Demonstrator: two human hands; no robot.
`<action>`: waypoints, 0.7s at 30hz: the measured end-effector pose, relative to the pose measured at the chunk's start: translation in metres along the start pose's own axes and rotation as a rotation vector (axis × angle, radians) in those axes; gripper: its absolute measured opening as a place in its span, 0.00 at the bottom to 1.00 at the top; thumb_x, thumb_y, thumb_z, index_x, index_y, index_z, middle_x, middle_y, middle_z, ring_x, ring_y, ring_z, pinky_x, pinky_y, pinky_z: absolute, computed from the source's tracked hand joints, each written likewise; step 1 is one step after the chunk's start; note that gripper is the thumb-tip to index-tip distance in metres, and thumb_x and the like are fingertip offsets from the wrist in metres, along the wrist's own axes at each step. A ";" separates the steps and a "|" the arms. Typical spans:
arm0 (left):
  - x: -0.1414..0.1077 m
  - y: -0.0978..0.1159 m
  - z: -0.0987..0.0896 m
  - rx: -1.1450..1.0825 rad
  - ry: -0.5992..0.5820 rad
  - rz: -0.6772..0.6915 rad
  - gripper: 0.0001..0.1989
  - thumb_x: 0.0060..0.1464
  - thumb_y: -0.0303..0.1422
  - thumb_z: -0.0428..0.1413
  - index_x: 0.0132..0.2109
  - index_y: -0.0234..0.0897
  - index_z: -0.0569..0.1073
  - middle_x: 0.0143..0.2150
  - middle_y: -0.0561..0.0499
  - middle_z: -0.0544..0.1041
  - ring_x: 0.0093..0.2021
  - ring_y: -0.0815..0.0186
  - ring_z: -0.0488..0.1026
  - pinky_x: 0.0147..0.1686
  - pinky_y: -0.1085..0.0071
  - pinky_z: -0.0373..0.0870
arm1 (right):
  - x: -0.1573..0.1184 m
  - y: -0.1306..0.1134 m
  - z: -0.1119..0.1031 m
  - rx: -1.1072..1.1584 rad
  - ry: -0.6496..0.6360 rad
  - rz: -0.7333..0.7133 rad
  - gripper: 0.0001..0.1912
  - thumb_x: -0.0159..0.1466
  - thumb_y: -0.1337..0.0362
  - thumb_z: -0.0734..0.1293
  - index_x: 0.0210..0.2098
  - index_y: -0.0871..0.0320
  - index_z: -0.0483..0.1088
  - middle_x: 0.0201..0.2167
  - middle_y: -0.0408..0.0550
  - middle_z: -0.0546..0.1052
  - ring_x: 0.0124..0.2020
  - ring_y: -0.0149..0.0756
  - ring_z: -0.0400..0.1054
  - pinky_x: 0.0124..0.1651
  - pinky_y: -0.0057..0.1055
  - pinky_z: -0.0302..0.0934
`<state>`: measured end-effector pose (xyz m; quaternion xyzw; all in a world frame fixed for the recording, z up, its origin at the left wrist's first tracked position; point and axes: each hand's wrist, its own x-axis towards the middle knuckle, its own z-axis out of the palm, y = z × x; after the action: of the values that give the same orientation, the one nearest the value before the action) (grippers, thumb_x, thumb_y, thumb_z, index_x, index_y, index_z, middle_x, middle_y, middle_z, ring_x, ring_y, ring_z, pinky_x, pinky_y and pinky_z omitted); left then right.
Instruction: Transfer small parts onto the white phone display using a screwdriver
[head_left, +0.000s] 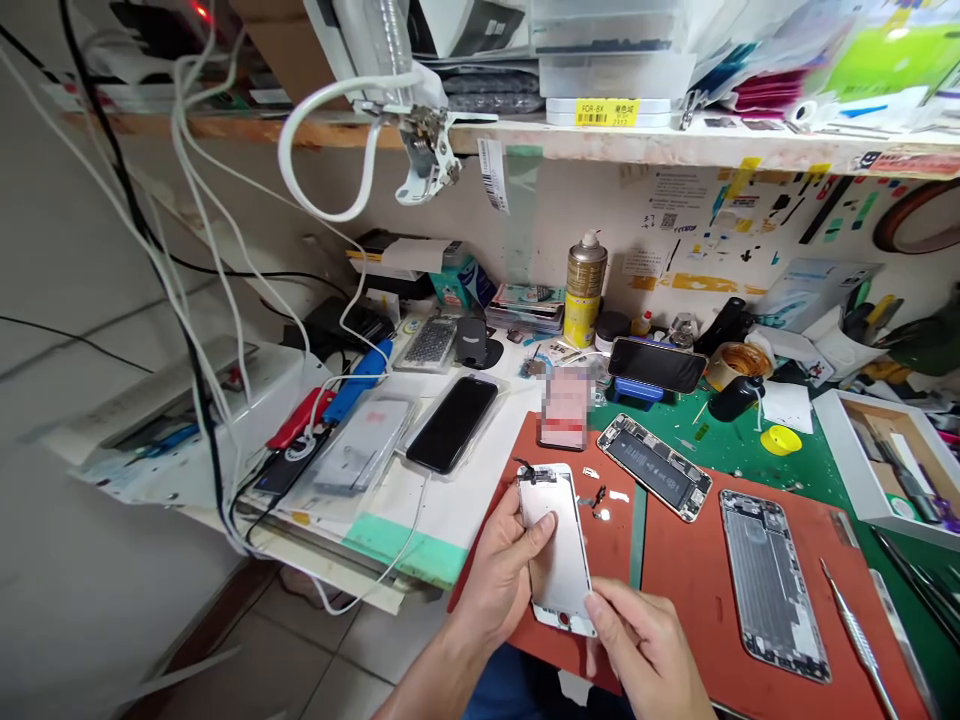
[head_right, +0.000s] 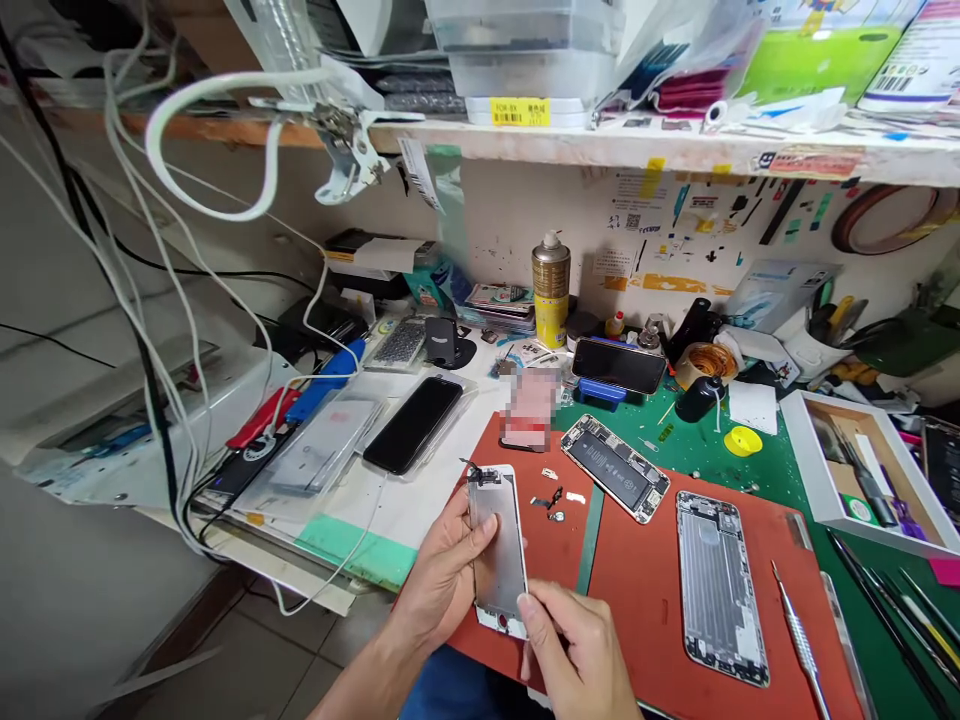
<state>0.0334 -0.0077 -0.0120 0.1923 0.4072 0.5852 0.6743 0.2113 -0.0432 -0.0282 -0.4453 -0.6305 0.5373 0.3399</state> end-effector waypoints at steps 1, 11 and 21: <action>0.000 0.001 0.001 0.006 -0.011 0.006 0.24 0.56 0.35 0.72 0.59 0.43 0.78 0.56 0.43 0.84 0.59 0.52 0.80 0.60 0.60 0.74 | 0.001 0.000 0.000 -0.010 0.001 -0.014 0.24 0.78 0.48 0.60 0.32 0.55 0.73 0.22 0.42 0.71 0.24 0.32 0.66 0.31 0.27 0.58; 0.002 0.005 0.006 0.012 -0.025 0.038 0.25 0.57 0.36 0.71 0.60 0.42 0.78 0.59 0.44 0.83 0.63 0.52 0.78 0.66 0.60 0.69 | -0.002 -0.003 -0.004 -0.036 -0.105 0.035 0.27 0.78 0.48 0.59 0.24 0.54 0.58 0.22 0.39 0.64 0.25 0.30 0.60 0.32 0.28 0.53; -0.001 -0.001 0.002 0.052 -0.070 0.094 0.28 0.53 0.32 0.73 0.60 0.42 0.77 0.59 0.44 0.83 0.62 0.52 0.78 0.63 0.60 0.72 | -0.002 -0.009 -0.005 -0.085 -0.128 -0.049 0.27 0.78 0.51 0.60 0.24 0.53 0.56 0.22 0.39 0.62 0.25 0.31 0.56 0.30 0.31 0.50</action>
<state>0.0357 -0.0082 -0.0111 0.2490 0.3890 0.5986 0.6545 0.2152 -0.0433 -0.0183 -0.4083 -0.6838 0.5291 0.2928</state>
